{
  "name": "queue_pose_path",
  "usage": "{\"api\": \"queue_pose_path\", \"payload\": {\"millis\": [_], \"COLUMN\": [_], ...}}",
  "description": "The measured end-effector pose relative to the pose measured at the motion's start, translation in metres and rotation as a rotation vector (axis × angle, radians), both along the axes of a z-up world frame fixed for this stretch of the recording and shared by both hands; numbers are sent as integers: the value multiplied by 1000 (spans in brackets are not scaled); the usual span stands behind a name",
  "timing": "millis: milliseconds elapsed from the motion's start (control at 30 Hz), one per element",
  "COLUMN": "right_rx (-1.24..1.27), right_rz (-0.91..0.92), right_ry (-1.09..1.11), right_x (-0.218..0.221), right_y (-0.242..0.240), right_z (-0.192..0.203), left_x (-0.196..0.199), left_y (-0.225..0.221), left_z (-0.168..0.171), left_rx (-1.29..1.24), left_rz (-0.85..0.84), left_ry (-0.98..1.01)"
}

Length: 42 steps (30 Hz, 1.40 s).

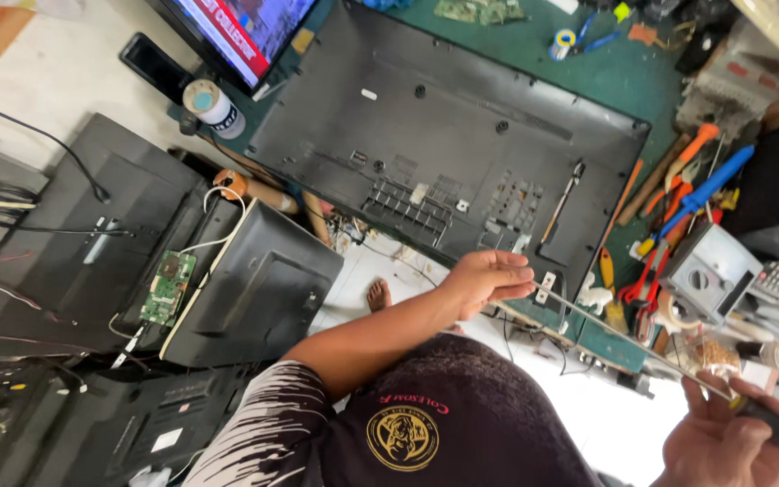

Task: The person disassembles the rear casing of a television using a screwdriver, handles internal wires and brackets, and removes a back panel component.

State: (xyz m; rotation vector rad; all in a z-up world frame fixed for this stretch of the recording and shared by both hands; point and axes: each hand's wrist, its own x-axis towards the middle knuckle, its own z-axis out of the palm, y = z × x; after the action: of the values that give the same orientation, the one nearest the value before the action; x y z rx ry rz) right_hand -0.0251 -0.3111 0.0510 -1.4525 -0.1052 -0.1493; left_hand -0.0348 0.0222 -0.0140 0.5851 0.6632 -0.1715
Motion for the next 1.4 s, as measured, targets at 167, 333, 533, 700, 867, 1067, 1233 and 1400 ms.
{"api": "queue_pose_path", "payload": {"millis": [167, 333, 533, 700, 867, 1067, 1233, 1400], "right_rx": [-191, -127, -189, -195, -451, -188, -420, -699], "right_rz": [219, 56, 23, 204, -218, -92, 78, 108], "right_ry": [-17, -76, -136, -203, -233, -68, -365, -302], "right_x": [-19, -10, 5, 9, 36, 31, 43, 45], "right_y": [54, 84, 54, 63, 14, 65, 65, 78], "right_z": [53, 32, -16, 5, -81, -1, -3, -12], "left_x": [-1, 14, 26, 32, 31, 54, 41, 41], "left_y": [-2, -18, -24, -30, -56, -23, 0, -5], "left_z": [12, -5, -15, -26, -56, -54, -87, -103], "left_rx": [6, 29, 83, 94, 235, 710, 1722, 2071], "left_rz": [-55, -73, -152, -182, -183, -191, -329, -574], "left_ry": [54, 36, 55, 83, -152, -3, -752, -899]}}
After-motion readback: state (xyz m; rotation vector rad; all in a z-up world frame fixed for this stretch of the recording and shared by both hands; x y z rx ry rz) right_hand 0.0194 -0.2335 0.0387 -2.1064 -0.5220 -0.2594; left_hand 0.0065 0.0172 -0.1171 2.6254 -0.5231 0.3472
